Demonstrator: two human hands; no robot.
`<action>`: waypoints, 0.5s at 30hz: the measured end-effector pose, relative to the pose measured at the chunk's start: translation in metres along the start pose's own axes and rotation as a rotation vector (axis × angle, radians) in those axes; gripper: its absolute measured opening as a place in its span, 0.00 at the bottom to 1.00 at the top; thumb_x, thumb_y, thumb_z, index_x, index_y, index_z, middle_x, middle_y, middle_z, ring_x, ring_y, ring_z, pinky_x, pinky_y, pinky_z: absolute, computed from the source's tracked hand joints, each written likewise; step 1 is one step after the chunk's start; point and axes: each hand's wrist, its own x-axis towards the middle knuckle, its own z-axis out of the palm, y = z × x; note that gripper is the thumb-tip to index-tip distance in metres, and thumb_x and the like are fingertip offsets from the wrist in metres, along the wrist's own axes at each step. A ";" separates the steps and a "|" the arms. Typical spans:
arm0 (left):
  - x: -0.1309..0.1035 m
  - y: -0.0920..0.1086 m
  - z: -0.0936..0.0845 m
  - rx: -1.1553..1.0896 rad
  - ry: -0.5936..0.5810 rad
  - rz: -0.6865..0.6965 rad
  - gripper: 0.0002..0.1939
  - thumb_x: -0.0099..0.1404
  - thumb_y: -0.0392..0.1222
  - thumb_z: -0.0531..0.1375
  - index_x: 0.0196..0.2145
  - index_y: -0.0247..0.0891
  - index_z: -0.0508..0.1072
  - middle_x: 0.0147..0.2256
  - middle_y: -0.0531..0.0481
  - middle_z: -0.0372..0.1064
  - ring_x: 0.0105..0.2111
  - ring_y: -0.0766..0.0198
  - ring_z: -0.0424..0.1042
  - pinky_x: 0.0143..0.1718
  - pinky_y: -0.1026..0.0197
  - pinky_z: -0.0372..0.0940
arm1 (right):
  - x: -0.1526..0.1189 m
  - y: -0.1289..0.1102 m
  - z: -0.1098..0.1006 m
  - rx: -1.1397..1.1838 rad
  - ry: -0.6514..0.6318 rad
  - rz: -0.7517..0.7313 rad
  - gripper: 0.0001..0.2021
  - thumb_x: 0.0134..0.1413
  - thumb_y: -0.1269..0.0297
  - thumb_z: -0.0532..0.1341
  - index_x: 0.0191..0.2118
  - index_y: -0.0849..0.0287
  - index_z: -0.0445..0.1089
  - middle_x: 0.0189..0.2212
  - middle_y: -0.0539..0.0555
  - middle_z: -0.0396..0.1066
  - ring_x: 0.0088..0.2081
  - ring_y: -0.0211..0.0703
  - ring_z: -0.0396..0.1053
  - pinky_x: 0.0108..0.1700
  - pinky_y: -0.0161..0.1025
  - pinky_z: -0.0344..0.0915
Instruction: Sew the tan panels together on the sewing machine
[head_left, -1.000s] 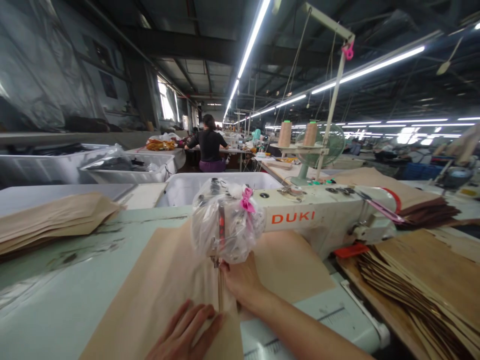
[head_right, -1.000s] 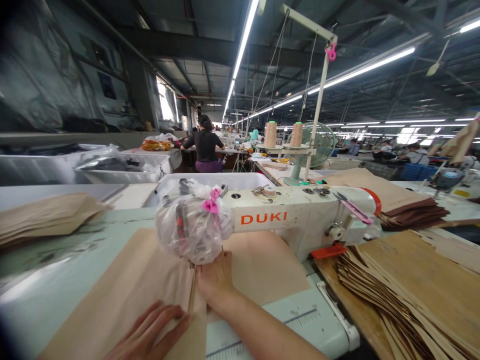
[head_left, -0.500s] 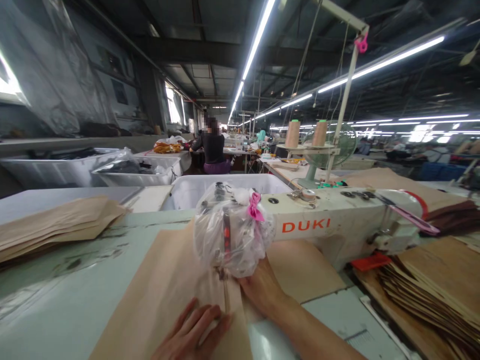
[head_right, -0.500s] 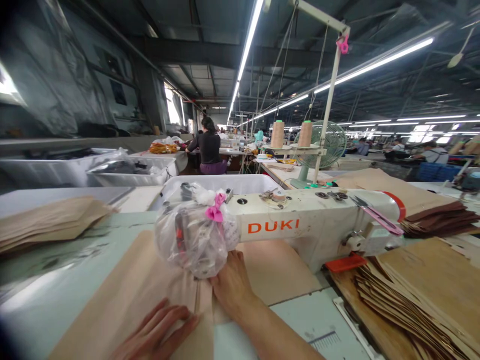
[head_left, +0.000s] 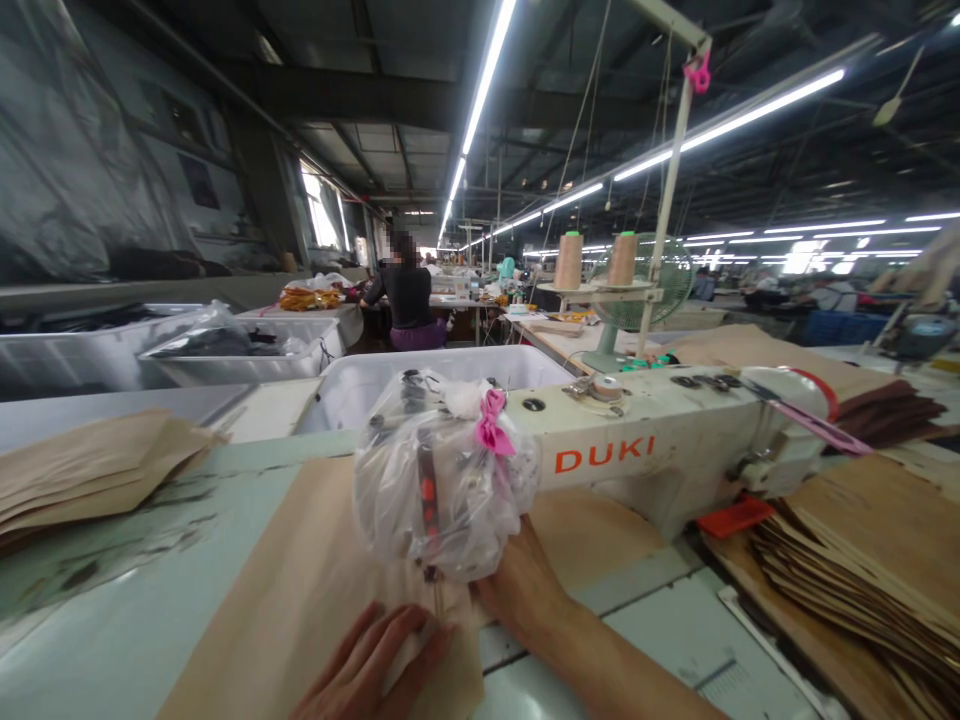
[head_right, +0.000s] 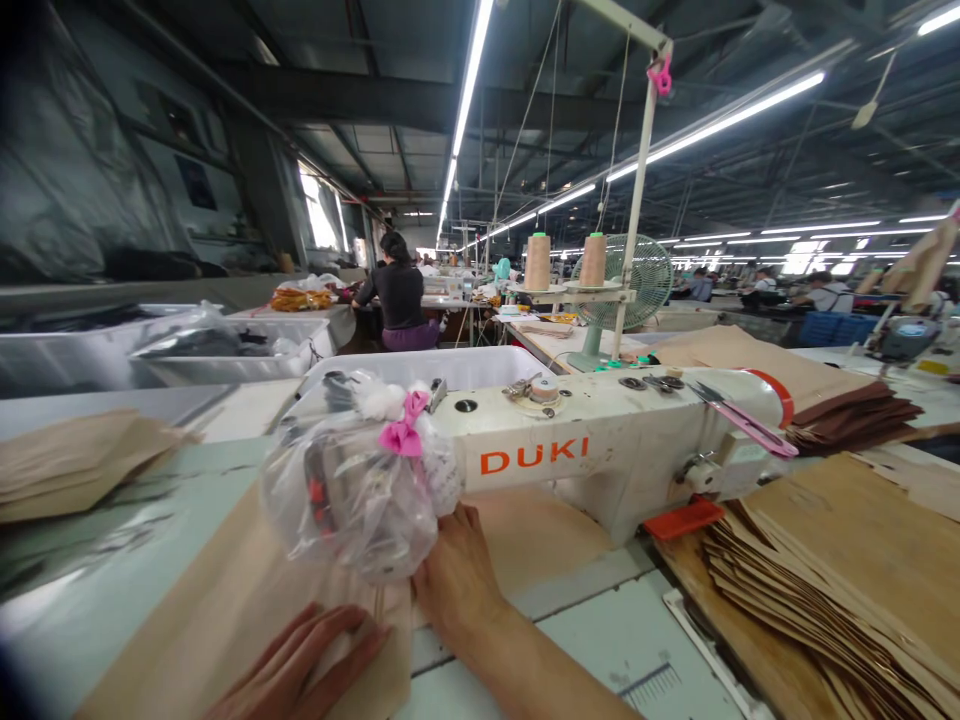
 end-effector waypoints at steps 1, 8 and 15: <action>0.000 0.000 0.001 0.005 0.026 0.020 0.32 0.69 0.57 0.57 0.67 0.45 0.60 0.49 0.49 0.76 0.47 0.56 0.75 0.47 0.61 0.72 | 0.000 0.000 0.000 0.002 0.005 0.001 0.15 0.57 0.72 0.61 0.48 0.54 0.76 0.47 0.58 0.74 0.50 0.57 0.69 0.50 0.50 0.65; 0.014 -0.001 -0.018 -0.102 -0.133 -0.122 0.41 0.63 0.65 0.62 0.68 0.50 0.56 0.57 0.44 0.68 0.56 0.48 0.69 0.59 0.47 0.65 | 0.000 -0.003 -0.004 0.012 0.032 0.000 0.11 0.57 0.71 0.58 0.42 0.55 0.76 0.41 0.58 0.75 0.45 0.56 0.70 0.46 0.49 0.66; 0.026 -0.008 -0.025 -0.137 -0.031 -0.163 0.40 0.64 0.69 0.59 0.67 0.49 0.58 0.53 0.44 0.70 0.54 0.50 0.70 0.58 0.49 0.65 | 0.001 -0.001 -0.003 -0.006 0.016 -0.016 0.15 0.57 0.71 0.58 0.48 0.54 0.75 0.48 0.59 0.74 0.47 0.58 0.70 0.47 0.51 0.67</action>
